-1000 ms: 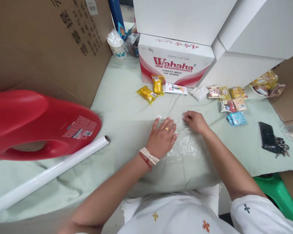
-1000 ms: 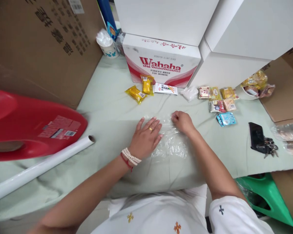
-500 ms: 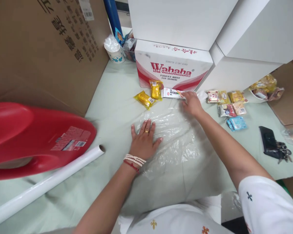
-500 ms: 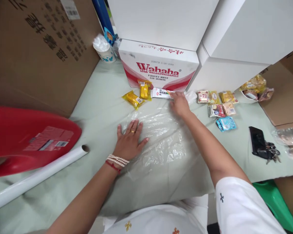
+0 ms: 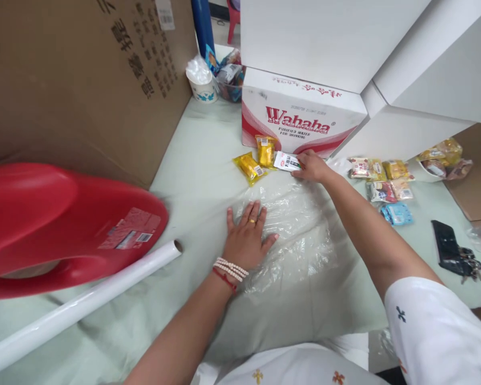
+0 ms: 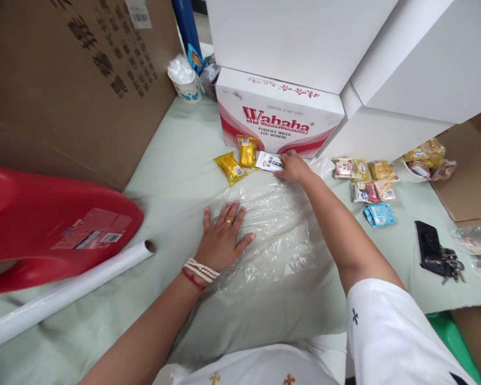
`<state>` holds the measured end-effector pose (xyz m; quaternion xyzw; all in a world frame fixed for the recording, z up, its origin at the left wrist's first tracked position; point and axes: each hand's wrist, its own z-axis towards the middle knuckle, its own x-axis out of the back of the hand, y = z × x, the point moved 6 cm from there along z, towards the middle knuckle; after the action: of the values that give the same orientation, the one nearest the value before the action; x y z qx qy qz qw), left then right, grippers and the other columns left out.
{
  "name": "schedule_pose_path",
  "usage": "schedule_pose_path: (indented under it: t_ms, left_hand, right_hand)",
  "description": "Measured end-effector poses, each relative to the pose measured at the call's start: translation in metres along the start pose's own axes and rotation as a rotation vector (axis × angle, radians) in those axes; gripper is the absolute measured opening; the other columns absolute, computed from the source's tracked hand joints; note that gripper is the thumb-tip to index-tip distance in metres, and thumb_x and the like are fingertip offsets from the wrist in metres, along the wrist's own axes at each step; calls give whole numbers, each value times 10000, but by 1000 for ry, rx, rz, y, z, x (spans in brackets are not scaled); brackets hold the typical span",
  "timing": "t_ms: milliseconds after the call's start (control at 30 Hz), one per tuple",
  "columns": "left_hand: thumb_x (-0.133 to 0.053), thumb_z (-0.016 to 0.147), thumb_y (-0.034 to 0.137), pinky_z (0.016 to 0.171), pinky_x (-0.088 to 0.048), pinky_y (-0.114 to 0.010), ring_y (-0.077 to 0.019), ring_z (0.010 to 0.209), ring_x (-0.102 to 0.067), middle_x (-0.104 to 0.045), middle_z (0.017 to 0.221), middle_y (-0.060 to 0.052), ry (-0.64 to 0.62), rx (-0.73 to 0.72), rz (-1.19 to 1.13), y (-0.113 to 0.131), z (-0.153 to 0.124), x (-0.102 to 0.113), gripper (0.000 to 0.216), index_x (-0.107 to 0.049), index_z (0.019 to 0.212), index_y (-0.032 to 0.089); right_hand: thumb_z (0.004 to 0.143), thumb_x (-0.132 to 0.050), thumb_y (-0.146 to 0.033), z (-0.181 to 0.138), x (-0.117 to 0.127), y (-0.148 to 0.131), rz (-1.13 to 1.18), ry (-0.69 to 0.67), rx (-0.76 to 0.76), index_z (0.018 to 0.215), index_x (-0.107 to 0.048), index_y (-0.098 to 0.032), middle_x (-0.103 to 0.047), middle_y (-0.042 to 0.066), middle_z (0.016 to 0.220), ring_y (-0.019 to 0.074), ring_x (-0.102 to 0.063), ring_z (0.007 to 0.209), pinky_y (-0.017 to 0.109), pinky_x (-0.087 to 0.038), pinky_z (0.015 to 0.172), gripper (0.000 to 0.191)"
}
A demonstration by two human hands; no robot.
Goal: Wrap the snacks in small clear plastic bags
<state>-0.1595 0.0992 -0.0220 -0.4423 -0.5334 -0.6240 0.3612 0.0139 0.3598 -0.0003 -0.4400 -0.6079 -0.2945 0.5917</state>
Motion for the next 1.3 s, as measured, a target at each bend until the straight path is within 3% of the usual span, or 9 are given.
schedule_pose_path:
  t_ms: [233,367,567,700,833,967,1100,1200,1300]
  left_hand:
    - [-361,1013,604,1259,19,-710,-318,1611,-144,-294,1697,-110,34,10,-7,0,-4,0,707,-392,1583,187]
    - [-353,1010,612,1235,10,-748,-324,1606,-162,-278,1700,-116,33,33,1,0,-5,-2,715,-362,1598,205]
    - [-284,1037,557,1210,-17,-778,-320,1594,-218,-276,1695,-135,11,85,-5,1,-2,0,674,-321,1615,211]
    - [-185,1056,380,1238,-79,-727,-281,1571,-296,-322,1679,-142,3,141,-81,-7,4,2,605,-303,1622,204]
    - [-344,1007,336,1251,-237,-624,-286,1584,-263,-270,1700,-161,92,231,-163,-24,6,19,622,-324,1611,188]
    - [-455,996,406,1278,-195,-594,-303,1605,-187,-292,1703,-122,257,12,-122,-15,-23,56,540,-488,1511,246]
    - [-587,916,633,1281,-249,-546,-298,1503,-419,-465,1601,-170,-7,-424,-203,11,-80,46,645,-568,1408,216]
    - [-645,886,623,1262,-238,-628,-348,1496,-422,-553,1528,-166,-125,-423,-185,7,-108,23,530,-674,1233,222]
    - [-466,1022,375,1216,-364,-544,-263,1362,-582,-731,1283,-102,-55,-266,-300,-7,-106,18,282,-714,1038,241]
  right_hand:
    - [808,-673,-491,-77,-2,13,-161,-47,-127,902,-637,-177,-659,112,901,221,-575,708,308,-398,626,330]
    - [777,-679,-436,-124,26,15,-125,47,-154,828,-603,-203,-640,91,884,216,-554,696,309,-353,595,250]
    - [776,-705,-364,-174,64,-46,144,122,129,1025,-651,-211,-642,65,960,228,-605,803,316,-434,714,296]
    - [804,-712,-318,-178,23,-94,150,-83,325,1112,-650,-210,-639,73,1056,233,-635,885,300,-459,758,332]
    - [835,-740,-315,-180,-20,-100,196,-236,335,1297,-595,-182,-560,151,1344,268,-661,997,348,-515,830,502]
    - [923,-700,-414,-224,-11,-83,415,-46,416,1545,-391,-245,-389,177,1566,314,-571,1287,442,-500,1045,715]
    - [909,-712,-532,-284,-22,-61,424,39,454,1514,-457,-271,-493,173,1498,351,-491,1364,546,-447,1124,706]
    - [965,-646,-461,-305,-45,-53,441,102,380,1326,-641,-298,-587,153,1405,347,-564,1264,571,-498,1045,397]
    - [1025,-527,-393,-303,-50,-51,539,183,304,1092,-741,-313,-680,119,1252,309,-631,1132,538,-532,971,238]
